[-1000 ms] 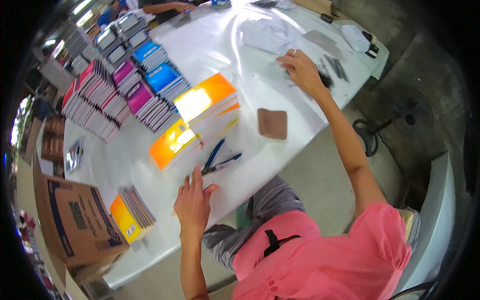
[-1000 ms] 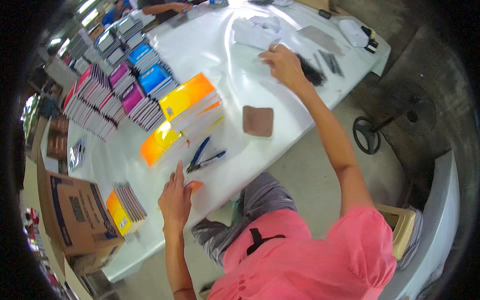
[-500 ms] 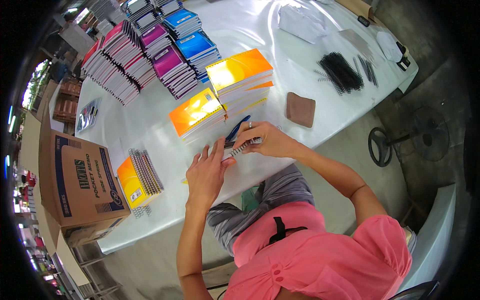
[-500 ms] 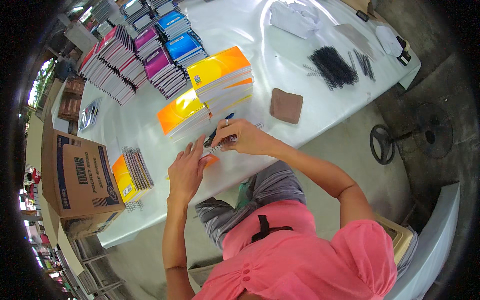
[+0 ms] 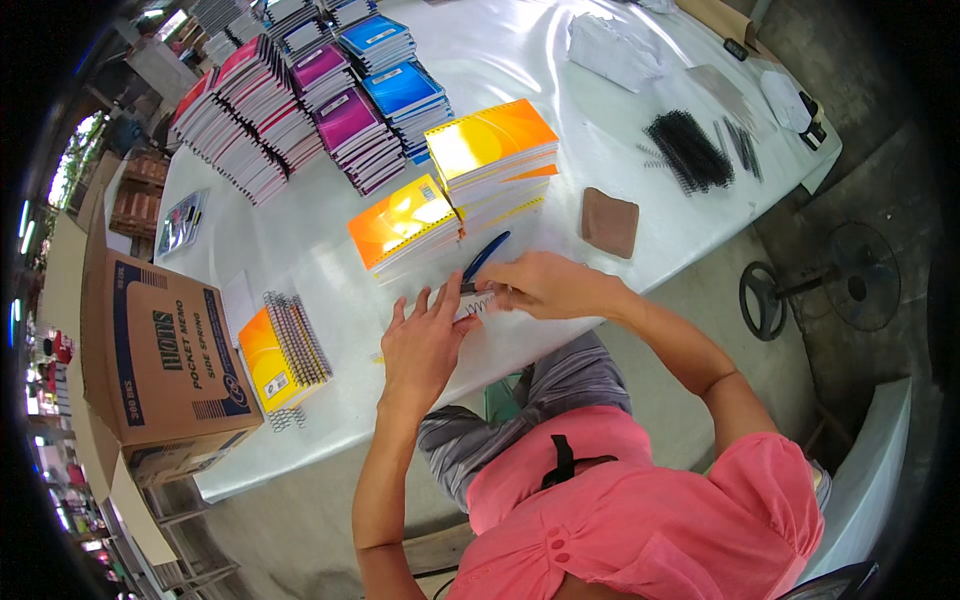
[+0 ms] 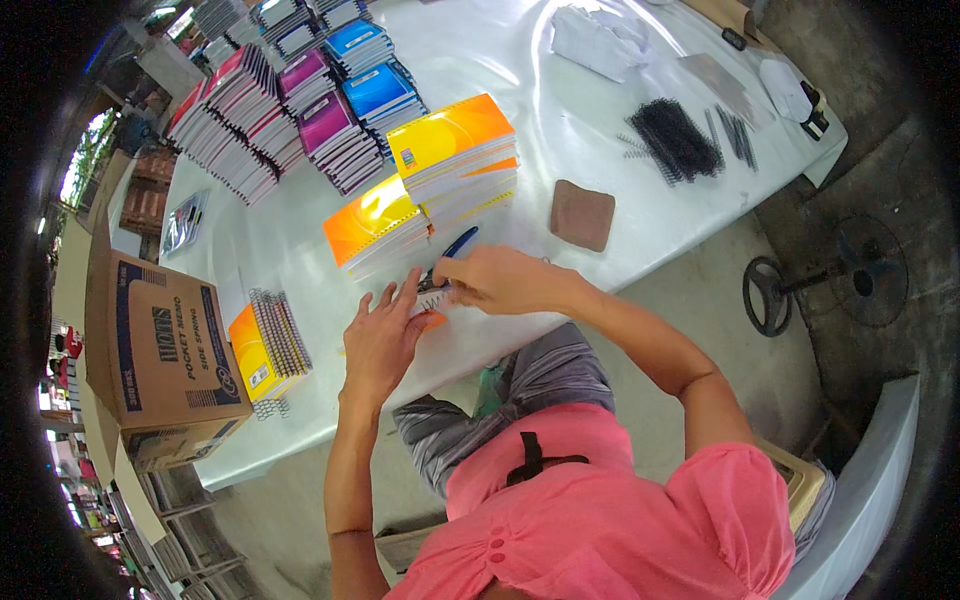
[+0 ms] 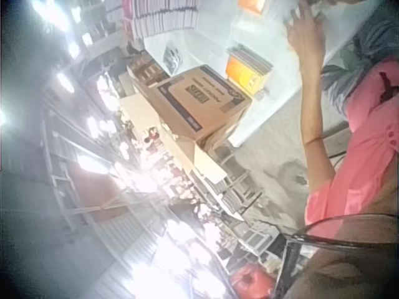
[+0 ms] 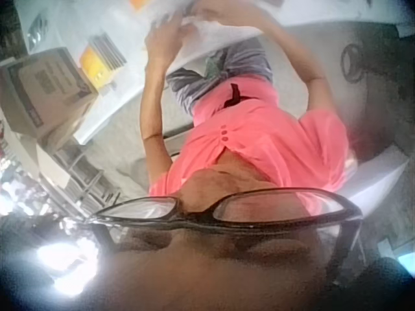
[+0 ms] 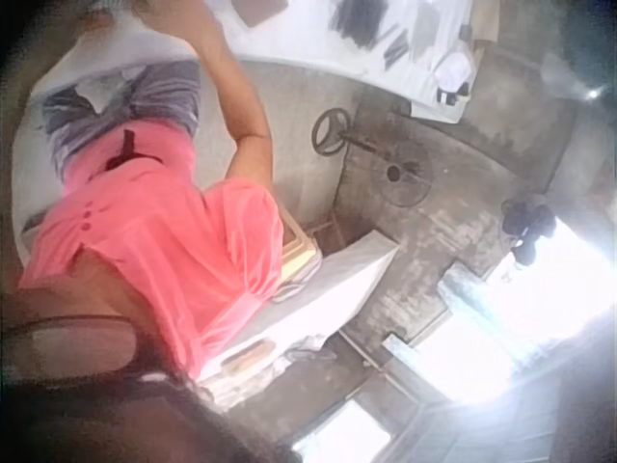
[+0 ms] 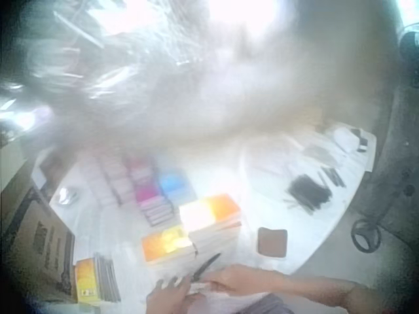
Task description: The person prepares spiral notebooks by using pliers to trim the wire and then smoothing the edges with a small block.
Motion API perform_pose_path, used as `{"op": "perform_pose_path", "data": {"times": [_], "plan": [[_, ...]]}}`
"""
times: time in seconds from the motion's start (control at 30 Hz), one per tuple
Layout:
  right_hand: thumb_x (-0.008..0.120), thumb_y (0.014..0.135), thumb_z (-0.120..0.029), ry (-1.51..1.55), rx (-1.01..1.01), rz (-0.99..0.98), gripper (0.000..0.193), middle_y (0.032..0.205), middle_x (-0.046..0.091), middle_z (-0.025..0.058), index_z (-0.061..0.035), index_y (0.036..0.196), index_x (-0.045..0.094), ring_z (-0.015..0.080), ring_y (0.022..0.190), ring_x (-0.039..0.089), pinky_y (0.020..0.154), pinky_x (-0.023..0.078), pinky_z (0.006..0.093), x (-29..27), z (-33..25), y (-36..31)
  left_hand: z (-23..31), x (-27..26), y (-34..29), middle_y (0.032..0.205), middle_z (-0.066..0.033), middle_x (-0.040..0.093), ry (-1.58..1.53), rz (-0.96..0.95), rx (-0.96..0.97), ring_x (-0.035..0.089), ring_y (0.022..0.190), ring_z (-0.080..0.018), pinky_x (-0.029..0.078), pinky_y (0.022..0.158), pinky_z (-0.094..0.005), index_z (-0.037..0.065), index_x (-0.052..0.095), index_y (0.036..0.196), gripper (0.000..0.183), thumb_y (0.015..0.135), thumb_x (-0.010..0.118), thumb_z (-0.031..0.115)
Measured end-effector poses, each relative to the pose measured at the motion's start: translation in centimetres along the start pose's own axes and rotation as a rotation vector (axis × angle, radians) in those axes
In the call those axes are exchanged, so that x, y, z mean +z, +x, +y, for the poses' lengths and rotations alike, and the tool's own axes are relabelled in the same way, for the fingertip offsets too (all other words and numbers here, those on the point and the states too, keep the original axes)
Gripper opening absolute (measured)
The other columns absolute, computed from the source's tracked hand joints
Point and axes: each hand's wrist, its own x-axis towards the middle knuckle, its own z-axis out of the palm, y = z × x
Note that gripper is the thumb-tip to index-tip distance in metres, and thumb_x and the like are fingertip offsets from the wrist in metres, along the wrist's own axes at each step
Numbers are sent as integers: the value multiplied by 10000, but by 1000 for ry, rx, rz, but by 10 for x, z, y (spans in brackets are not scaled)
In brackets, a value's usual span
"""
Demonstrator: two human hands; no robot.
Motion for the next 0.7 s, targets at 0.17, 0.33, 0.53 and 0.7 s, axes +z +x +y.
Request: {"op": "perform_pose_path", "data": {"times": [0.17, 0.33, 0.53, 0.7], "plan": [[602, 909, -155, -263, -252, 148, 171, 934, 610, 109, -52, 1035, 547, 351, 903, 624, 697, 492, 456, 13, 2, -1, 4, -1, 1, 1131, -149, 688, -118, 6, -39, 669, 1009, -351, 543, 757, -464, 262, 427, 1445, 558, 926, 589, 389], [620, 909, -222, -258, -219, 209, 206, 950, 623, 111, -47, 998, 556, 356, 919, 626, 714, 498, 466, 17, -11, -2, 5, -5, 2, 1215, -64, 665, -153, -39, -88, 698, 878, -312, 540, 673, -457, 294, 480, 1408, 524, 912, 596, 416], [731, 814, -219, -287, -121, 128, 332, 1177, 585, 152, -68, 1066, 576, 373, 1040, 595, 812, 485, 474, -11, 17, -26, -1, -19, -1, 1275, 21, 637, -94, -310, -24, 698, 872, -295, 548, 693, -429, 339, 532, 1352, 458, 906, 596, 419], [829, 683, -215, -504, 174, 213, 533, 1151, 573, 167, -83, 1127, 566, 382, 1128, 544, 894, 459, 473, -82, 71, -74, 7, -16, -12, 1270, 8, 641, -138, -311, 102, 687, 957, -275, 550, 713, -417, 368, 519, 1356, 457, 906, 586, 411]]}}
